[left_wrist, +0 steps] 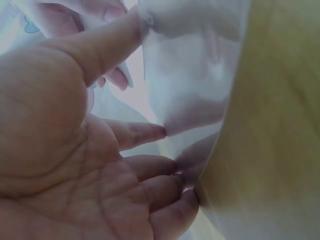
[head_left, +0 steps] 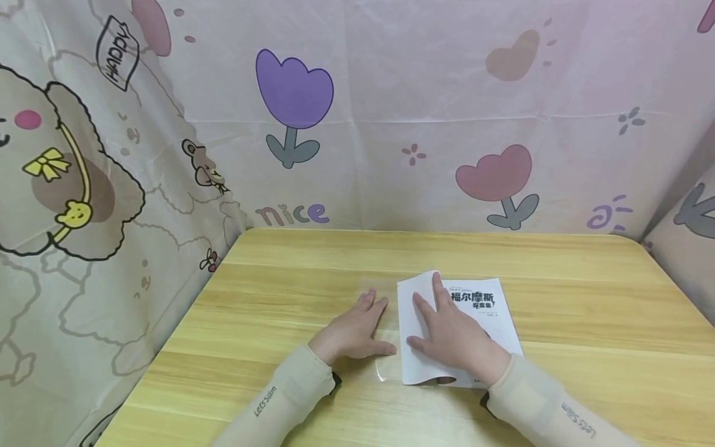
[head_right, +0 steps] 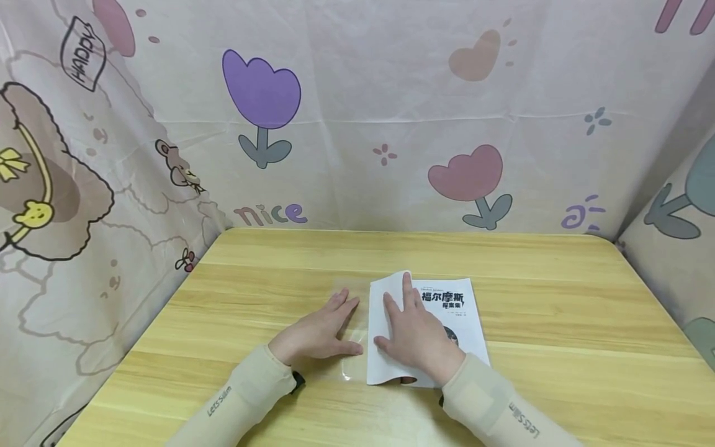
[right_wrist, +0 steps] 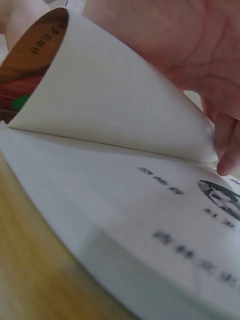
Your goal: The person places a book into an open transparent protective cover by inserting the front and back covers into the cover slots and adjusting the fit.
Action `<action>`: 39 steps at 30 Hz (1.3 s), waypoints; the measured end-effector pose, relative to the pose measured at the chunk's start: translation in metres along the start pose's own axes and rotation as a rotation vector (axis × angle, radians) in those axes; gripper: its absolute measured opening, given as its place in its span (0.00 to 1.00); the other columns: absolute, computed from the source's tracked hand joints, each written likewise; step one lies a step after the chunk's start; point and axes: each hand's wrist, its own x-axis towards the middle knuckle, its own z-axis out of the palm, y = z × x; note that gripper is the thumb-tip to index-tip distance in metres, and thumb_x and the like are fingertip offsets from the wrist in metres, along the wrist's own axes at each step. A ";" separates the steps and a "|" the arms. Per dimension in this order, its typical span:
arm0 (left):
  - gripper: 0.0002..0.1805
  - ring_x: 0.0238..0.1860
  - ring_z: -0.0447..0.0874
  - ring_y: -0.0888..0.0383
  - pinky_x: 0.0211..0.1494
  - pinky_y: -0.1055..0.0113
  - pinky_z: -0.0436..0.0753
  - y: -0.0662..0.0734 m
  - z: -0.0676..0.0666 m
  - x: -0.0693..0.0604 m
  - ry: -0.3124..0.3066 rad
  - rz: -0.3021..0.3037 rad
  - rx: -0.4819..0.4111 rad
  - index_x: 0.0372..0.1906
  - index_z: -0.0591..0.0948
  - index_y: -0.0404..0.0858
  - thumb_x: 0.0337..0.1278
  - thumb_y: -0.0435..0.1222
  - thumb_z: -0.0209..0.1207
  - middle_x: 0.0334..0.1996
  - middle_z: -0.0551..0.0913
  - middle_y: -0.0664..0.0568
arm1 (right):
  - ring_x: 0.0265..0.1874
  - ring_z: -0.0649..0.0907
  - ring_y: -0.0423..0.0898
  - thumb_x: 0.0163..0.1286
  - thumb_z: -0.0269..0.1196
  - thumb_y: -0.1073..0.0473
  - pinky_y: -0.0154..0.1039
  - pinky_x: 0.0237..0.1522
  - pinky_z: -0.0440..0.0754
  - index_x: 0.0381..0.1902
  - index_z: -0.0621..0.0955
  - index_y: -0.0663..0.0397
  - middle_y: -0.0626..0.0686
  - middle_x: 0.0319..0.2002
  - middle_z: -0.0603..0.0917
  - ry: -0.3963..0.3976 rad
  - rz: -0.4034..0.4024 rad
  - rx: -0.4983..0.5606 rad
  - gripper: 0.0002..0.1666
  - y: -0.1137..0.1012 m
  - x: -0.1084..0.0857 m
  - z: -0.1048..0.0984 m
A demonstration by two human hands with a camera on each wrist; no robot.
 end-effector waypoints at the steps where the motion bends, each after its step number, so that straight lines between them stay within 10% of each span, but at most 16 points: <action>1: 0.55 0.87 0.50 0.34 0.86 0.42 0.64 0.000 0.000 0.000 -0.002 0.002 -0.002 0.84 0.60 0.30 0.65 0.55 0.72 0.86 0.49 0.30 | 0.75 0.71 0.77 0.71 0.71 0.40 0.64 0.49 0.90 0.82 0.68 0.60 0.78 0.84 0.44 0.004 0.007 -0.009 0.51 -0.001 0.000 0.001; 32: 0.52 0.90 0.42 0.42 0.89 0.46 0.55 -0.010 -0.010 0.001 -0.095 0.003 -0.074 0.87 0.55 0.35 0.71 0.55 0.66 0.88 0.44 0.36 | 0.78 0.67 0.76 0.75 0.66 0.37 0.61 0.41 0.92 0.84 0.65 0.58 0.78 0.84 0.44 0.041 0.045 -0.064 0.51 -0.010 0.004 0.008; 39: 0.53 0.90 0.43 0.42 0.89 0.46 0.55 -0.010 -0.010 0.001 -0.086 0.006 -0.072 0.86 0.56 0.35 0.71 0.56 0.67 0.88 0.44 0.36 | 0.78 0.65 0.78 0.76 0.65 0.36 0.65 0.53 0.89 0.83 0.66 0.59 0.79 0.84 0.46 0.055 0.002 -0.085 0.50 -0.013 0.004 0.008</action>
